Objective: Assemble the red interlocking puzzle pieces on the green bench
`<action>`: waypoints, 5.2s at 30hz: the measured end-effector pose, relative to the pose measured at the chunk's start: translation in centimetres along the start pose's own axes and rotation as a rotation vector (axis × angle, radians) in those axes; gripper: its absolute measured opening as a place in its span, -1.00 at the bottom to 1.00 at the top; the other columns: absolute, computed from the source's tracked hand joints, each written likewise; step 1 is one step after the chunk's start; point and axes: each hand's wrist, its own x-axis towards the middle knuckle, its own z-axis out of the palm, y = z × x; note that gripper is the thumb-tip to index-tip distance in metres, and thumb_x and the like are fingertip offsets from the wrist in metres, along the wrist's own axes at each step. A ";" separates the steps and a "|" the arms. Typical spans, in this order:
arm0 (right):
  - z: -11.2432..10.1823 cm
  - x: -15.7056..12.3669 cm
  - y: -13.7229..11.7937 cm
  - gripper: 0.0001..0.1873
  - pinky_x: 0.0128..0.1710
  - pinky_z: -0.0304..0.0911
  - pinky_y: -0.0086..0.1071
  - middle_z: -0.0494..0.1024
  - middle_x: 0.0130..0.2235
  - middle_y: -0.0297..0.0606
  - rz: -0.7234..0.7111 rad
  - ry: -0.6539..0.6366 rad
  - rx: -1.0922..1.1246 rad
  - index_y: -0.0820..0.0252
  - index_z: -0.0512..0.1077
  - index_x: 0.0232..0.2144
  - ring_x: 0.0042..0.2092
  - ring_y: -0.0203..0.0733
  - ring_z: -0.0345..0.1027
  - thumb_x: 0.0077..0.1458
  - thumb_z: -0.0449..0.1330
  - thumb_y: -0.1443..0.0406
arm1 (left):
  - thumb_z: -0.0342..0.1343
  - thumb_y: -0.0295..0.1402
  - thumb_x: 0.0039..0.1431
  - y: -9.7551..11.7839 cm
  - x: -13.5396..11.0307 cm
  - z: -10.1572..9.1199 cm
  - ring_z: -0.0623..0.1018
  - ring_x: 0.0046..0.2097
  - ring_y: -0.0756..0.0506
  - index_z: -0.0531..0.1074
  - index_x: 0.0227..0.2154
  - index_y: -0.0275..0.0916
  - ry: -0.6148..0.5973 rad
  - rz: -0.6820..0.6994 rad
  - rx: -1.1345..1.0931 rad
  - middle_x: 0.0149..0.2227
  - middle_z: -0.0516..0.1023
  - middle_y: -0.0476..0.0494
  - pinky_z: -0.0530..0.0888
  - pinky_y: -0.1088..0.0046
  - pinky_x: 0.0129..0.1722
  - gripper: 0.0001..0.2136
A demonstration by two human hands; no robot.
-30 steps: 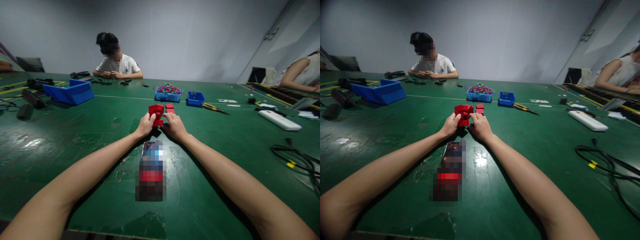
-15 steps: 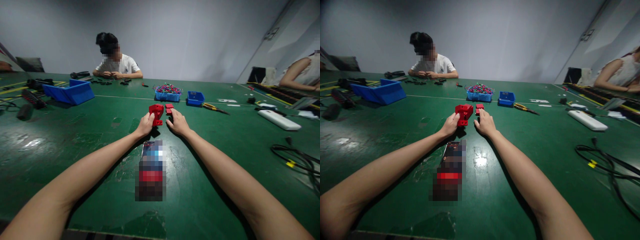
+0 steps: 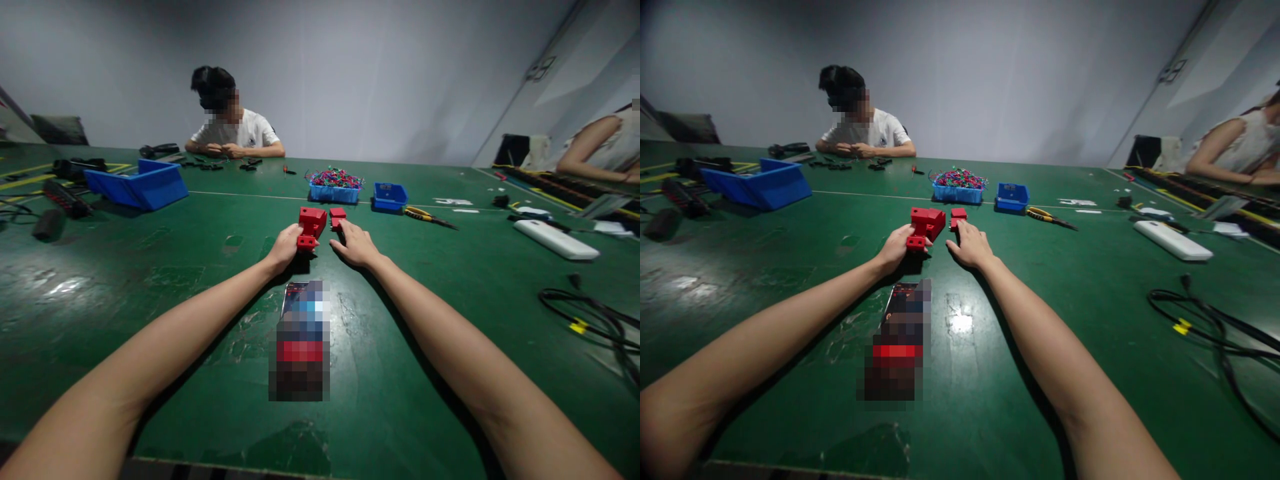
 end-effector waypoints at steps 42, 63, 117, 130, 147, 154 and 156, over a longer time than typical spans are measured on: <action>0.1 -0.2 0.6 -0.77 -0.01 0.28 -0.13 0.48 -0.06 0.02 -0.109 0.182 -0.044 0.25 0.50 -0.22 0.01 0.05 0.30 0.18 0.09 0.28 | -0.01 -0.27 0.17 1.9 -0.1 -0.7 0.43 -0.60 0.03 0.30 -0.48 -0.26 -0.019 -0.197 -0.297 -0.58 0.45 -0.04 0.37 0.51 -0.55 -0.81; -0.2 -0.4 -0.2 -0.76 -0.14 0.22 -0.24 0.50 -0.10 0.00 0.052 0.090 -0.092 0.24 0.33 -0.12 -0.11 0.02 0.37 0.20 0.08 0.22 | 0.18 -0.30 -0.02 0.6 -0.1 0.4 0.40 -0.58 0.03 0.37 -0.32 -0.31 0.057 -0.109 -0.090 -0.52 0.44 0.01 0.37 0.47 -0.58 -0.77; 0.5 -1.5 -2.6 -0.59 0.07 0.41 -0.14 0.44 0.01 -0.05 -0.627 0.559 0.270 0.11 0.28 0.06 0.09 -0.05 0.38 0.18 0.21 0.24 | 0.42 -0.31 -0.14 0.9 -0.4 -0.8 0.59 -0.26 -0.05 0.50 -0.16 -0.36 -0.129 -0.058 -0.241 -0.22 0.62 -0.18 0.47 0.40 -0.13 -0.56; -0.2 -1.9 -3.0 -0.47 0.09 0.40 -0.13 0.47 0.08 -0.02 -0.671 0.527 0.204 0.16 0.20 0.21 0.11 -0.04 0.39 0.23 0.17 0.26 | 0.44 -0.30 -0.15 0.8 -0.3 -1.2 0.59 -0.27 -0.04 0.52 -0.18 -0.36 -0.160 -0.087 -0.271 -0.24 0.63 -0.18 0.46 0.45 -0.17 -0.56; -0.4 -2.0 -3.1 -0.56 0.08 0.36 -0.10 0.48 0.09 -0.05 -0.612 0.513 0.151 0.11 0.28 0.15 0.11 -0.02 0.40 0.23 0.14 0.26 | 0.36 -0.03 -0.08 0.7 -0.1 -1.0 0.58 -0.32 -0.04 0.50 -0.17 -0.36 -0.149 -0.094 -0.307 -0.29 0.62 -0.19 0.44 0.49 -0.30 -0.47; -0.7 -2.3 -3.3 -0.48 0.06 0.38 -0.08 0.47 0.09 0.00 -0.623 0.537 0.158 0.16 0.22 0.17 0.12 0.01 0.39 0.21 0.16 0.16 | 0.24 0.11 -0.02 1.1 -0.3 -0.6 0.56 -0.40 -0.02 0.49 -0.21 -0.35 -0.109 -0.128 -0.285 -0.32 0.62 -0.19 0.44 0.51 -0.40 -0.44; -0.8 -2.4 -3.3 -0.46 0.06 0.38 -0.08 0.47 0.09 0.01 -0.635 0.542 0.165 0.17 0.21 0.18 0.13 0.02 0.39 0.21 0.16 0.16 | 0.22 0.13 -0.02 1.1 -0.3 -0.6 0.55 -0.42 -0.02 0.48 -0.22 -0.34 -0.105 -0.128 -0.276 -0.33 0.61 -0.18 0.43 0.51 -0.42 -0.44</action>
